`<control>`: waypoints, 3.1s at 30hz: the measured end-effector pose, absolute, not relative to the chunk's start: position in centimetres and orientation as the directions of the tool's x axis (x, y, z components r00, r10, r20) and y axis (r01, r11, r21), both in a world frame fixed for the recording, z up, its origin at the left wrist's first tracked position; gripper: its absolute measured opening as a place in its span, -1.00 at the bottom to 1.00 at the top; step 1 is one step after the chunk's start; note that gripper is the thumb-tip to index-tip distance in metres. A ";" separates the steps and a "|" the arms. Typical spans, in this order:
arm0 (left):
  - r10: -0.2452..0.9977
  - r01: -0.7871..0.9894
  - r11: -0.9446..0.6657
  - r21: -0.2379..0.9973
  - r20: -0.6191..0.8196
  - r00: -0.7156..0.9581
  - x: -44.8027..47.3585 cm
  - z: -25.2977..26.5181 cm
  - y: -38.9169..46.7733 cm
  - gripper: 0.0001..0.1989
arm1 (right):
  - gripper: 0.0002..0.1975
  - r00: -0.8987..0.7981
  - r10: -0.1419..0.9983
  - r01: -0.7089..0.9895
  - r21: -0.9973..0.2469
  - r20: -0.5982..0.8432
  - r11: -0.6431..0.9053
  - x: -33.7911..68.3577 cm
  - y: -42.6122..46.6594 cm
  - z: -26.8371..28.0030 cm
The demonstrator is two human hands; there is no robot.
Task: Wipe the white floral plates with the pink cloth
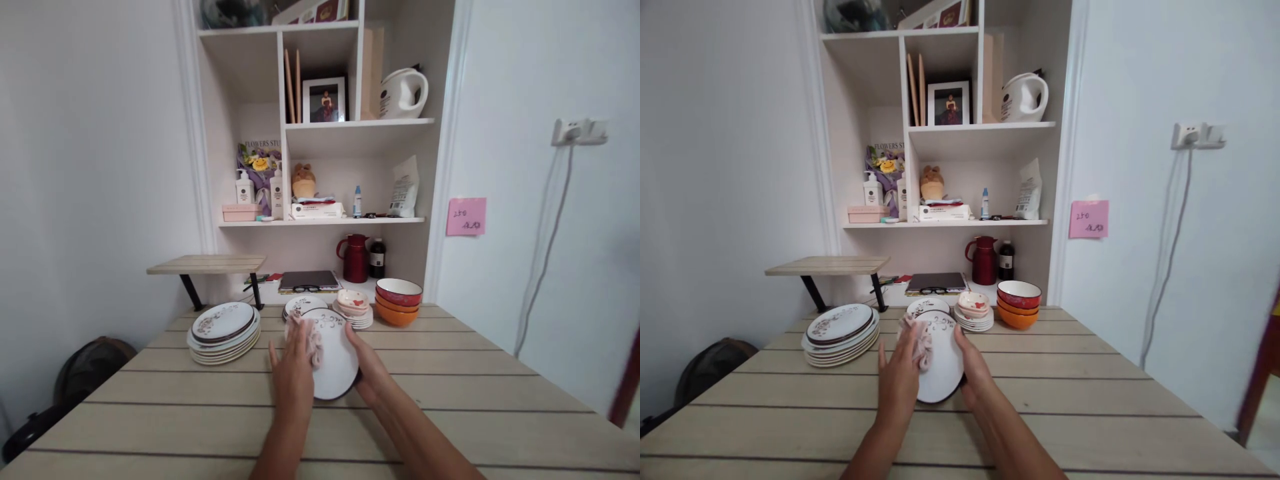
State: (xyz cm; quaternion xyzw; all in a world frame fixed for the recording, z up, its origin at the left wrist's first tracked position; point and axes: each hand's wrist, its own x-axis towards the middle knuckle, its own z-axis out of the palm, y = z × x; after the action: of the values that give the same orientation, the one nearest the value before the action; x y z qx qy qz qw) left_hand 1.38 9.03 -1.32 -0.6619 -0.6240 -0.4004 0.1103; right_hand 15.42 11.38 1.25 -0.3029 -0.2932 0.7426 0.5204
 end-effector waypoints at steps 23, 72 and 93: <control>0.753 0.927 -0.255 0.275 0.658 0.012 3.7 -0.9 8.5 -0.44 | -0.41 -0.312 0.944 -0.678 -0.671 -0.107 -0.300 17.6 12.3 2.0; 0.732 0.957 -0.168 0.237 0.680 -0.039 2.7 -0.7 8.7 -0.45 | -0.43 -0.298 0.940 -0.636 -0.700 -0.164 -0.324 16.6 11.5 2.2; 0.754 0.859 -0.455 0.236 0.615 0.231 3.6 -1.1 8.6 -0.41 | -0.45 -0.306 0.939 -0.719 -0.608 -0.157 -0.336 18.0 12.9 1.7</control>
State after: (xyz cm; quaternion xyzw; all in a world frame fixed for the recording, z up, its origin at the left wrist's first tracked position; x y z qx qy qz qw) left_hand 3.63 8.55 -1.13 -0.7808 -0.5164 -0.3432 0.0760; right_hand 17.97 12.90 1.75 -0.2509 -0.2190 0.7778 0.5330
